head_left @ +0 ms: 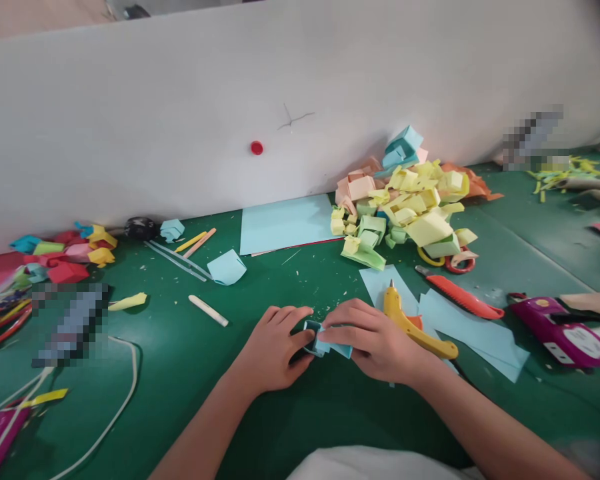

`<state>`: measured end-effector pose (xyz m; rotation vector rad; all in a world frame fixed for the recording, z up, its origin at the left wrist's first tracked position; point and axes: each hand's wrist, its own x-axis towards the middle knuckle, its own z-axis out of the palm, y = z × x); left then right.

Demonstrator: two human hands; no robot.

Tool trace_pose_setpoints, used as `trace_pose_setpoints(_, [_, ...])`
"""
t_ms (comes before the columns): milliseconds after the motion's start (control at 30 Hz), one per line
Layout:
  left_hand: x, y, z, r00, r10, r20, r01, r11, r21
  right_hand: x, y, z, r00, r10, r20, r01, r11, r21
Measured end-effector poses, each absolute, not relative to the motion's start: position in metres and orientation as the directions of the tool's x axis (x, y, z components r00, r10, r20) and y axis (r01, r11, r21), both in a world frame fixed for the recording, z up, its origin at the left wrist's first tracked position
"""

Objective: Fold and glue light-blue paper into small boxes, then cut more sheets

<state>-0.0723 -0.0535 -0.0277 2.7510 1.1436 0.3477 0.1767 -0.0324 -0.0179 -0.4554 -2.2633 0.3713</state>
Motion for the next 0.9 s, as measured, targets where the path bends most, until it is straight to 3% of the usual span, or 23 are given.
trace_pose_setpoints(167, [-0.072,-0.055,-0.027,0.68,0.713,0.172,0.686,-0.701,0.196,0.175,-0.03,-0.017,-0.622,0.438,0.649,0.204,0.891,-0.406])
trace_pose_setpoints(433, [-0.069,-0.053,-0.024,0.678,0.718,0.161,0.671,-0.693,0.265,0.182,-0.029,-0.017,-0.634,0.445,0.633,0.215,0.887,-0.408])
trace_pose_setpoints(567, [-0.073,-0.055,-0.022,0.617,0.747,0.247,0.646,-0.66,0.384,0.187,-0.027,-0.016,-0.627,0.468,0.622,0.24,0.876,-0.418])
trace_pose_setpoints(700, [-0.076,-0.053,-0.026,0.451,0.789,0.417,0.585,-0.614,0.53,0.191,-0.025,-0.018,-0.645,0.472,0.601,0.241,0.872,-0.426])
trace_pose_setpoints(900, [-0.08,-0.047,-0.036,0.316,0.801,0.508,0.569,-0.589,0.574,0.195,-0.022,-0.019,-0.615,0.491,0.617,0.27,0.866,-0.421])
